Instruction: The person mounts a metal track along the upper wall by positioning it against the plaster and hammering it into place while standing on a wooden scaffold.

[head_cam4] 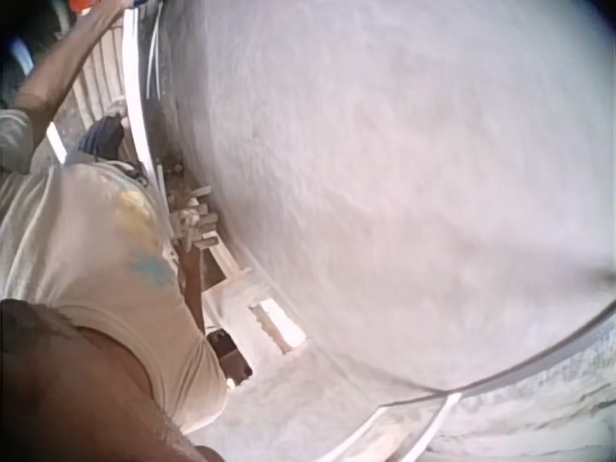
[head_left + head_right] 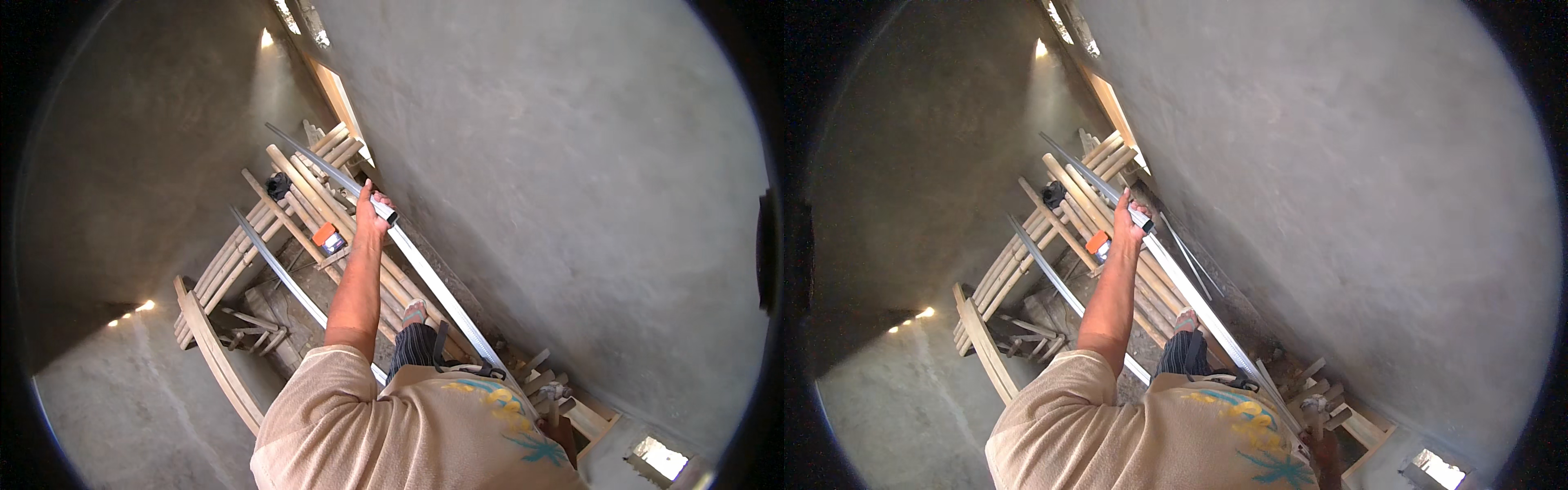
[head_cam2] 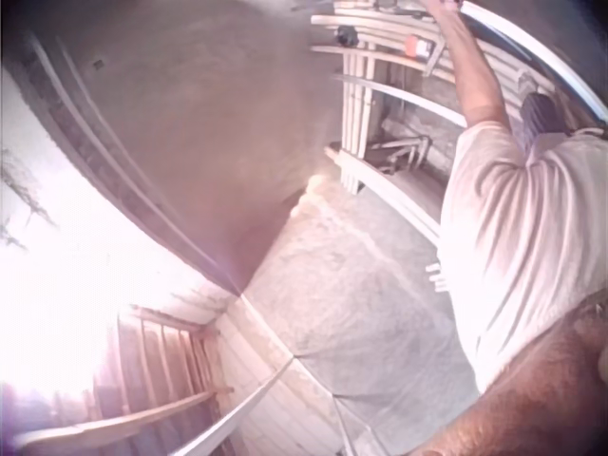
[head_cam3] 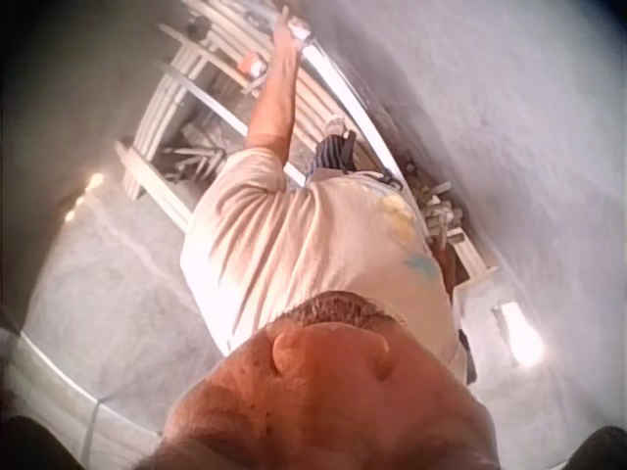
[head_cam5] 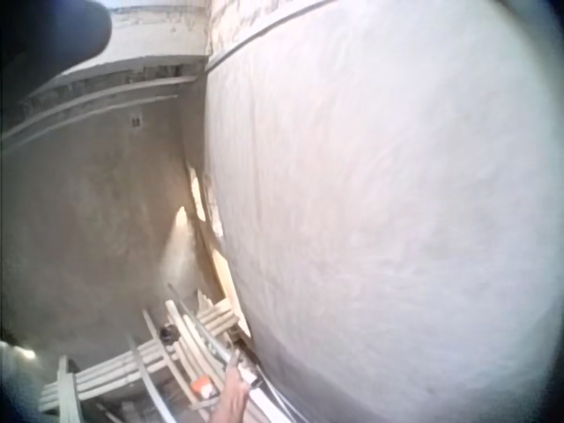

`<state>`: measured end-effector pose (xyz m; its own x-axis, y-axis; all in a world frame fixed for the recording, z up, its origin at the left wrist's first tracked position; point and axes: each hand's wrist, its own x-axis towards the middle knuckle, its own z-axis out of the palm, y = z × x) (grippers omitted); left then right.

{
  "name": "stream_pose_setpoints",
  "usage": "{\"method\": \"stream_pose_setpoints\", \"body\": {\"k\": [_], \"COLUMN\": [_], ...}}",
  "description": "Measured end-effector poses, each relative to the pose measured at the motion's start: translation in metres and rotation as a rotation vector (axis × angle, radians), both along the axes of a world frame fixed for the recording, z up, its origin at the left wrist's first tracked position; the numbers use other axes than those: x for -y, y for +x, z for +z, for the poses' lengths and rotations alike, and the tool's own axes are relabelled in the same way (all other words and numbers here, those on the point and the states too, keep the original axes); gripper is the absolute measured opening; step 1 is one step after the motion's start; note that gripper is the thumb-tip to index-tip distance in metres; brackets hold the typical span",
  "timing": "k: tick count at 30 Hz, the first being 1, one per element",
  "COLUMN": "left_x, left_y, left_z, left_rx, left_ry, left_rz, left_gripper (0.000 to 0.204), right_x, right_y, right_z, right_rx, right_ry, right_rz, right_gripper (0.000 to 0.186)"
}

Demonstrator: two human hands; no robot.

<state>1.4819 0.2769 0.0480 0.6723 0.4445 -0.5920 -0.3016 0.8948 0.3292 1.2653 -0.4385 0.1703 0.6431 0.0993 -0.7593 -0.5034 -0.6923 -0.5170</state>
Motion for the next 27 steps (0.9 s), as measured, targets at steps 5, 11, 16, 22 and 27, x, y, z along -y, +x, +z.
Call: {"method": "stream_pose_setpoints", "body": {"k": [5,11,16,22,27], "left_x": [0.001,0.02,0.024,0.025,0.038], "left_y": [-0.015,-0.025,-0.026,-0.024,-0.027], "left_z": [0.005,0.019,0.024,0.026,0.043], "left_rx": [-0.021,0.006,0.032,0.032,0.006], "left_ry": [0.006,0.0,0.029,-0.002,-0.003], "left_rz": [0.022,0.036,0.053,0.106,0.159], "left_gripper": [0.039,0.037,0.038,0.035,0.034], "right_x": [0.002,-0.013,0.013,0.04,0.041], "right_y": [-0.003,0.002,-0.003,-0.009,-0.006], "right_z": [-0.001,0.019,-0.008,-0.03,-0.018], "right_rx": [0.025,0.077,0.102,0.195,0.18], "right_ry": [-0.022,-0.012,0.066,-0.005,-0.025], "right_rz": [0.02,0.004,-0.016,0.097,0.093], "right_gripper": [0.036,0.036,0.038,0.033,0.036]}}
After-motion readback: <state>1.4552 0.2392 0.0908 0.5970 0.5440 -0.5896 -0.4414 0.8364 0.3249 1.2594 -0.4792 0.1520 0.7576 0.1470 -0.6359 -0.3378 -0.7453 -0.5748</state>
